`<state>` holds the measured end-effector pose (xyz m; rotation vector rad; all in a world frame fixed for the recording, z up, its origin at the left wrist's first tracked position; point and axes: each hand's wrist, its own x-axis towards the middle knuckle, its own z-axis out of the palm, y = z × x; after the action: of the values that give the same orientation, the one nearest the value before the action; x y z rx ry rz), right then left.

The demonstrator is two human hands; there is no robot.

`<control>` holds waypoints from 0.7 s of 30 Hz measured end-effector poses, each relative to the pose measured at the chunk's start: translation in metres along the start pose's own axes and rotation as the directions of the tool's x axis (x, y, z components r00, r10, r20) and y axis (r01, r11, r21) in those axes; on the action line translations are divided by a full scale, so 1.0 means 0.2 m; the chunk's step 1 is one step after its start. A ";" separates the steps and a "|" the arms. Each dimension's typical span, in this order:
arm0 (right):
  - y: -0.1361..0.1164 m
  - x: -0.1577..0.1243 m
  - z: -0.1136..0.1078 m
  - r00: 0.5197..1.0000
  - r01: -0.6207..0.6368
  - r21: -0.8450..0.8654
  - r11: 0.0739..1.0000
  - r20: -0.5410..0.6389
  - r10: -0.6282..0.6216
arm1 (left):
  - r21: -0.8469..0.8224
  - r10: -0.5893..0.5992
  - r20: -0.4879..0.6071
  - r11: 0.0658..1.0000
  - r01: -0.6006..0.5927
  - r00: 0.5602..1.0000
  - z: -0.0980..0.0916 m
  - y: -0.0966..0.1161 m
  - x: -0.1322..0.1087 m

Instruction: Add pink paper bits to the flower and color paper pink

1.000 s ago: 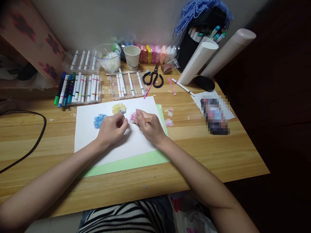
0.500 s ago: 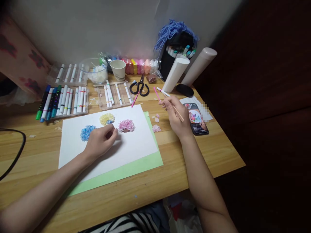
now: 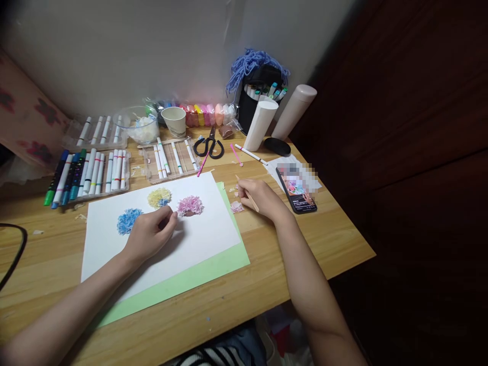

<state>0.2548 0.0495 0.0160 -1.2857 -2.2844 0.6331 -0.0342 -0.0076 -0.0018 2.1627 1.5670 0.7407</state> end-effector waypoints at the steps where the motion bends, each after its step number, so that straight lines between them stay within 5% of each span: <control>1: 0.00 0.00 0.00 1.000 -0.005 0.014 1.000 -0.005 0.005 | 0.000 0.004 -0.004 1.000 -0.004 1.000 0.00 0.00 0.00; 7: -0.11 0.02 0.06 0.985 -0.005 0.217 0.976 -0.169 0.043 | 0.000 0.015 -0.014 1.000 -0.015 1.000 0.00 -0.01 -0.01; 12: -0.25 0.06 0.20 0.954 0.180 0.213 0.960 -0.277 -0.117 | -0.013 -0.003 -0.021 1.000 0.002 1.000 0.01 0.00 0.00; 21: -0.32 0.05 0.36 0.911 0.408 -0.004 0.913 -0.066 -0.407 | -0.136 -0.009 -0.011 0.991 0.007 1.000 0.02 0.01 0.00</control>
<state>0.1653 0.0166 -0.0013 -0.7691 -2.3871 0.4446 -0.0302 -0.0087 -0.0028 2.0568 1.4846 0.8341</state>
